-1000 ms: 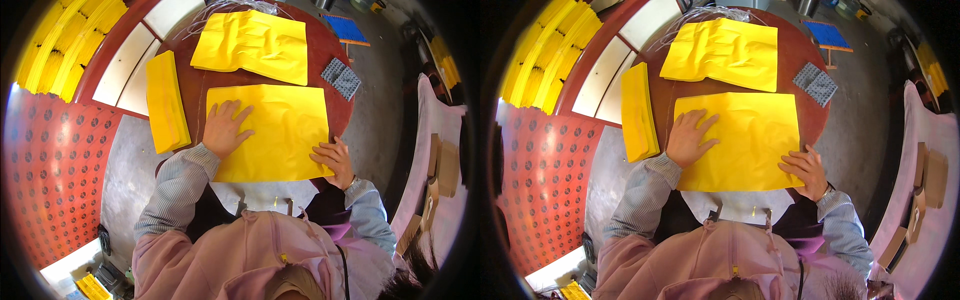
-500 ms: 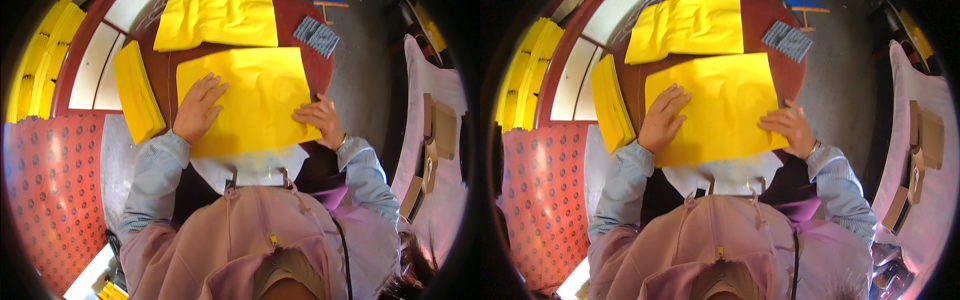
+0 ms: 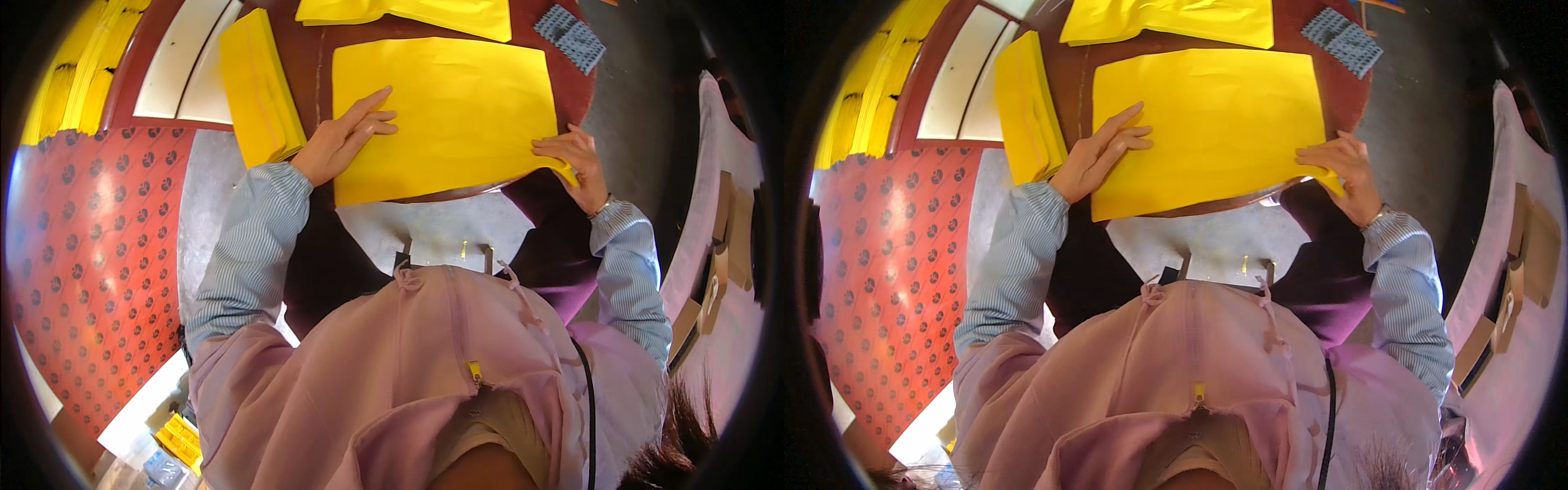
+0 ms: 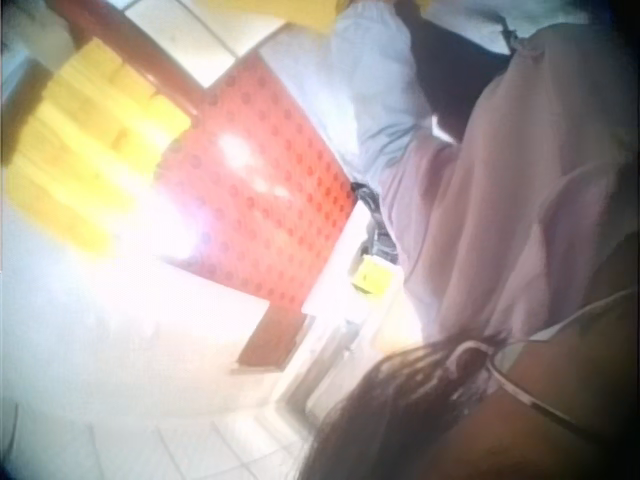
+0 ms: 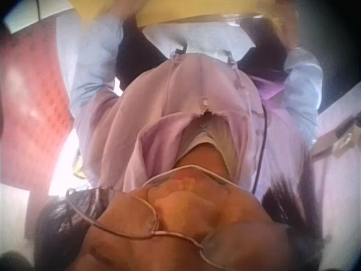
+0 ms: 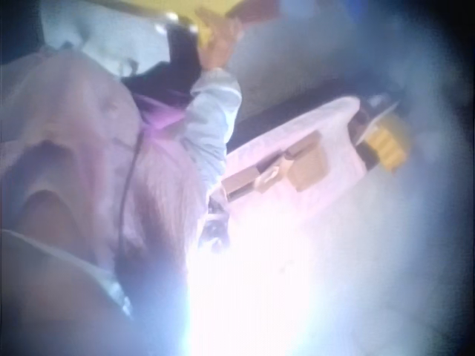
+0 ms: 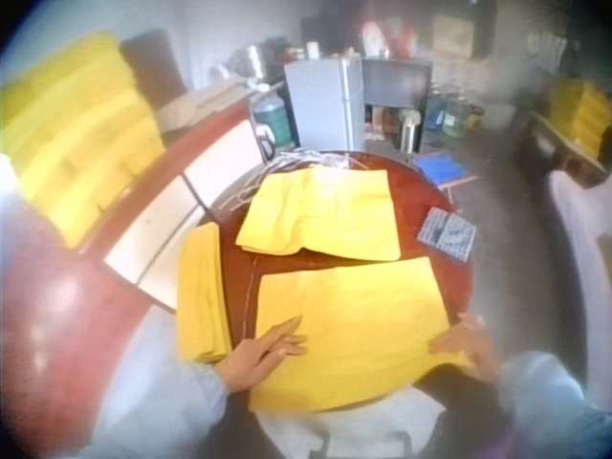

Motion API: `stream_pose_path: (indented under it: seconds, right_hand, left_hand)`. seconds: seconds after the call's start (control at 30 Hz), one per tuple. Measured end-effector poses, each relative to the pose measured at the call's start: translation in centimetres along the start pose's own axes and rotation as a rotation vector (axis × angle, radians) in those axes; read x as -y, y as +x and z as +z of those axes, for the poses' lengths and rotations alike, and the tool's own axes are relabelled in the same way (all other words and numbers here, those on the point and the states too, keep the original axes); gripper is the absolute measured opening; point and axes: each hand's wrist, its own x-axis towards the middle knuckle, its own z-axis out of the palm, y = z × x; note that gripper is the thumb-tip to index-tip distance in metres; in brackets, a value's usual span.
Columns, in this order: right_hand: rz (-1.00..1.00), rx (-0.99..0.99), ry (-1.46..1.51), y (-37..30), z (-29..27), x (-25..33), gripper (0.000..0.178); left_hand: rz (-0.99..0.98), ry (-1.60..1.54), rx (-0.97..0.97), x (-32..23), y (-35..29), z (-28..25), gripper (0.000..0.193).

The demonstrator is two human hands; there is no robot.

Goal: The person folds yellow paper sheets on a table, aligning edges and pressing creases. They handle multiple sheets one at a time, folding them in half and stacking the finished pieces.

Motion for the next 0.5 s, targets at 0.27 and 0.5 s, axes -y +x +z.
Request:
stream_pose_path:
  seconds: [0.27, 0.5]
  right_hand:
    - [0.215, -0.047, 0.146, 1.5, -0.6, -0.4, 0.017]
    - [0.333, 0.011, 0.156, 2.4, -1.5, -0.2, 0.025]
  left_hand:
    - [0.001, -0.254, -0.103, 2.9, -0.8, -1.7, 0.059]
    - [-0.044, -0.284, -0.064, 3.1, -4.3, -2.7, 0.066]
